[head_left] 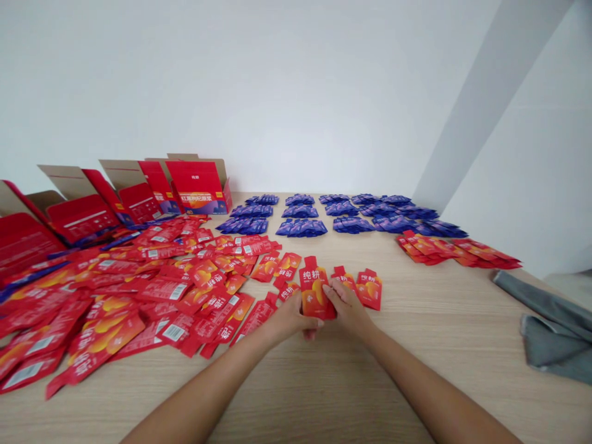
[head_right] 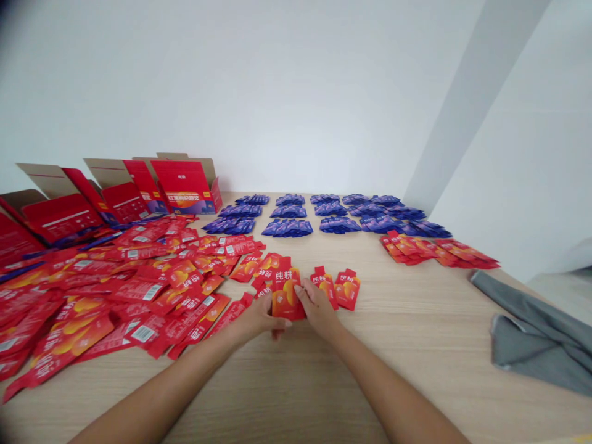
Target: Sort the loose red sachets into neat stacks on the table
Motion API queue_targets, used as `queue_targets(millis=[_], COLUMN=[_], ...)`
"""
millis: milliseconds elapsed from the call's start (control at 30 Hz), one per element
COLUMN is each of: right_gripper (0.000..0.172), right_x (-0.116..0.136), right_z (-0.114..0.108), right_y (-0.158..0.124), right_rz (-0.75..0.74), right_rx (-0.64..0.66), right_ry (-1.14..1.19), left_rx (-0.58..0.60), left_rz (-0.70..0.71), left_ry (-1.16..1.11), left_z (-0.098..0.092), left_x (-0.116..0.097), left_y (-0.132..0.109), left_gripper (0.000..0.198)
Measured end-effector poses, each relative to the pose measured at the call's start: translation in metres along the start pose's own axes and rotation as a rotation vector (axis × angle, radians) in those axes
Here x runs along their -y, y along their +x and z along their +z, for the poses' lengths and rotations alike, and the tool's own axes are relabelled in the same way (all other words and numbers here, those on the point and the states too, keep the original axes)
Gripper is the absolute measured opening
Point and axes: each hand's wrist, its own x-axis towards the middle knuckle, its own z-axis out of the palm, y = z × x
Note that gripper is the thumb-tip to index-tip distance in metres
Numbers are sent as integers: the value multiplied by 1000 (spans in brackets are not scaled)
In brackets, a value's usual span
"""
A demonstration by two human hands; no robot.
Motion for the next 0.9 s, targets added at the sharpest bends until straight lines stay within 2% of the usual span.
queue_targets(millis=[100,200,300,433,533,633,700,800,900], right_gripper=[35,36,35,32,26,18,16,20,31], right_x=[-14,-31,-43,-48,-47,-43,-38,-28,-17], right_z=[-22,-50,-71,-83,-85,-83,-77,-59,-36], right_y=[11,22,28,27,24,23,23,21,16], right_rz=[65,174,306,389,391,242,152,92,125], right_rx=[-134,-145,-91,-64,-85,-184,-218,-110,128], right_ry=[-94,-293,-524,-649,-729,-780,-722,-506,-210], left_rx=[-153,-314,-294,-192,-117,-65,-76,-127,-174], left_rz=[169,214,116,19,8,21,61,145,161], left_ry=[297,724,1002,1165,1229,1292,1333,1384,1384], left_z=[-3,-10,-14,-11,-6,0,5,10,9], left_x=[3,5,5,3,2,3,5,4,-2], left_y=[0,-2,-4,-7,-8,-9,-9,-9,-7], left_gripper=[41,43,58,67,73,72,66,52,40])
